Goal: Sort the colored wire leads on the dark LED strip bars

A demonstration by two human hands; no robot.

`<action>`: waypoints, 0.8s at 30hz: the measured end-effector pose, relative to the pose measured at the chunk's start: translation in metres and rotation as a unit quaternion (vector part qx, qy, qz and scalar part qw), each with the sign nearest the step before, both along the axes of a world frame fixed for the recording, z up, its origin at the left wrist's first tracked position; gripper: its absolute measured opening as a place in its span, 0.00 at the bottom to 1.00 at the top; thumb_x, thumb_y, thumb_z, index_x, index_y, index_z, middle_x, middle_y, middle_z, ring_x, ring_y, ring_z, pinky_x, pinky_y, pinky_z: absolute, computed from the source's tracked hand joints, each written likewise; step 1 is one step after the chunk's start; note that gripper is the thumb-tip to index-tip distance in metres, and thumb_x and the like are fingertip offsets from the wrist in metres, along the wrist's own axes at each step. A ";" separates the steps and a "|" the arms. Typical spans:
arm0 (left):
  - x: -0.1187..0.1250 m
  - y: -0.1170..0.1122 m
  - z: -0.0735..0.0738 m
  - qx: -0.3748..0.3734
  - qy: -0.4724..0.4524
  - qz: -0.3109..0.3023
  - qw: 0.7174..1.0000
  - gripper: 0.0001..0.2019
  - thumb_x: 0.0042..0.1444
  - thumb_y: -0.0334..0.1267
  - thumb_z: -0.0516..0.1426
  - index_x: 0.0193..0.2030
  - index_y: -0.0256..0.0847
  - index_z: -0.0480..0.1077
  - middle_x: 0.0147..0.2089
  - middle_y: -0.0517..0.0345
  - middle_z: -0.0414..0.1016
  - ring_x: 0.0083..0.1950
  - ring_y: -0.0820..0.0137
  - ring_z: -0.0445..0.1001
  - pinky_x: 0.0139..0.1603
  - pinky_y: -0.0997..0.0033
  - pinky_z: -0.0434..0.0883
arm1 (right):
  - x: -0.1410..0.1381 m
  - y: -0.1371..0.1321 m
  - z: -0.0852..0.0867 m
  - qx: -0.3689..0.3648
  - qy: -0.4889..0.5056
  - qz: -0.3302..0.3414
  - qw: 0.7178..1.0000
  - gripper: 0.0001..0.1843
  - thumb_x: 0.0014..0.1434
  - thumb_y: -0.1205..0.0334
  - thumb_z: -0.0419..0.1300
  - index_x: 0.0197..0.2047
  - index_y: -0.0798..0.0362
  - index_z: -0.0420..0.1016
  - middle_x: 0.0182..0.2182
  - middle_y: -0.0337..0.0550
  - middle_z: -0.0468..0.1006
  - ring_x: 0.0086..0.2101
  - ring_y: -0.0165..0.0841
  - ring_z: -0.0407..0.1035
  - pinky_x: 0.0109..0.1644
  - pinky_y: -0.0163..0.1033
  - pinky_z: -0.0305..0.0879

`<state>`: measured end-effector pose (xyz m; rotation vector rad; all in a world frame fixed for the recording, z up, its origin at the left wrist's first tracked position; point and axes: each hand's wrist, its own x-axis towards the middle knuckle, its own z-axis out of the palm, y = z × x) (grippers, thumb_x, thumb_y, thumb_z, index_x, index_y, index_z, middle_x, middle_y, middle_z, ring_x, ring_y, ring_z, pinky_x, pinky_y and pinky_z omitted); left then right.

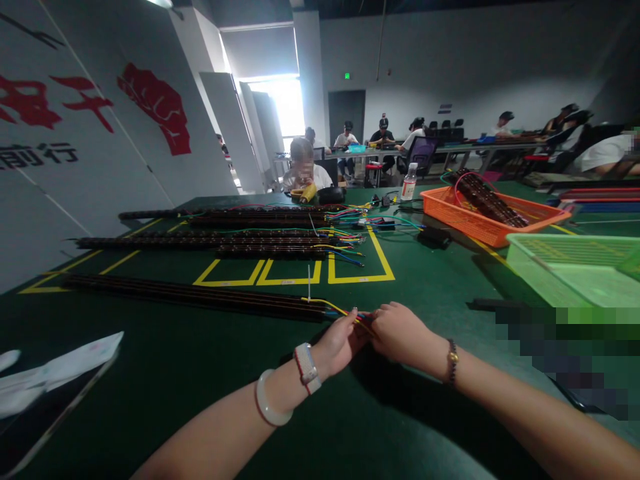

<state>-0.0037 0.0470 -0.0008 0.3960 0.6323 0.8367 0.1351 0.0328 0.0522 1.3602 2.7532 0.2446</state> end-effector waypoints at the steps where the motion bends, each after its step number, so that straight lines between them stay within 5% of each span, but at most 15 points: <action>1: 0.000 -0.001 0.000 -0.004 0.007 0.008 1.000 0.13 0.60 0.38 0.51 0.32 0.32 0.71 0.32 0.50 0.75 0.37 0.69 0.73 0.45 0.69 0.67 | 0.000 -0.001 0.002 -0.005 0.003 -0.003 1.000 0.09 0.54 0.65 0.56 0.30 0.57 0.77 0.26 0.49 0.77 0.29 0.36 0.71 0.35 0.39 0.59; 7: 0.000 -0.003 0.003 -0.025 0.010 0.024 0.999 0.13 0.60 0.39 0.52 0.29 0.33 0.70 0.29 0.54 0.74 0.33 0.72 0.73 0.41 0.73 0.67 | 0.005 -0.004 0.021 -0.048 0.020 -0.031 0.998 0.12 0.55 0.62 0.54 0.27 0.56 0.77 0.24 0.48 0.77 0.24 0.33 0.71 0.26 0.35 0.54; 14: 0.001 -0.005 0.004 0.010 0.005 0.017 1.000 0.16 0.58 0.47 0.53 0.31 0.34 0.70 0.32 0.51 0.76 0.35 0.69 0.74 0.47 0.66 0.67 | 0.017 0.003 0.039 -0.059 0.066 -0.059 0.994 0.13 0.56 0.58 0.55 0.24 0.53 0.74 0.22 0.41 0.75 0.24 0.30 0.69 0.24 0.33 0.48; 19: 0.002 -0.006 0.006 0.048 0.014 0.016 0.999 0.15 0.60 0.45 0.50 0.36 0.34 0.70 0.33 0.50 0.76 0.39 0.67 0.75 0.49 0.63 0.67 | 0.033 0.028 0.028 0.021 0.049 -0.060 0.997 0.12 0.57 0.56 0.58 0.28 0.55 0.73 0.26 0.44 0.76 0.27 0.33 0.69 0.28 0.34 0.54; 24: 0.000 -0.006 0.004 0.055 0.026 0.009 0.998 0.13 0.61 0.40 0.50 0.31 0.34 0.68 0.32 0.48 0.75 0.40 0.64 0.75 0.49 0.63 0.67 | 0.044 0.055 -0.001 0.091 0.050 -0.051 0.993 0.11 0.59 0.57 0.58 0.32 0.56 0.73 0.29 0.47 0.77 0.32 0.35 0.70 0.36 0.36 0.57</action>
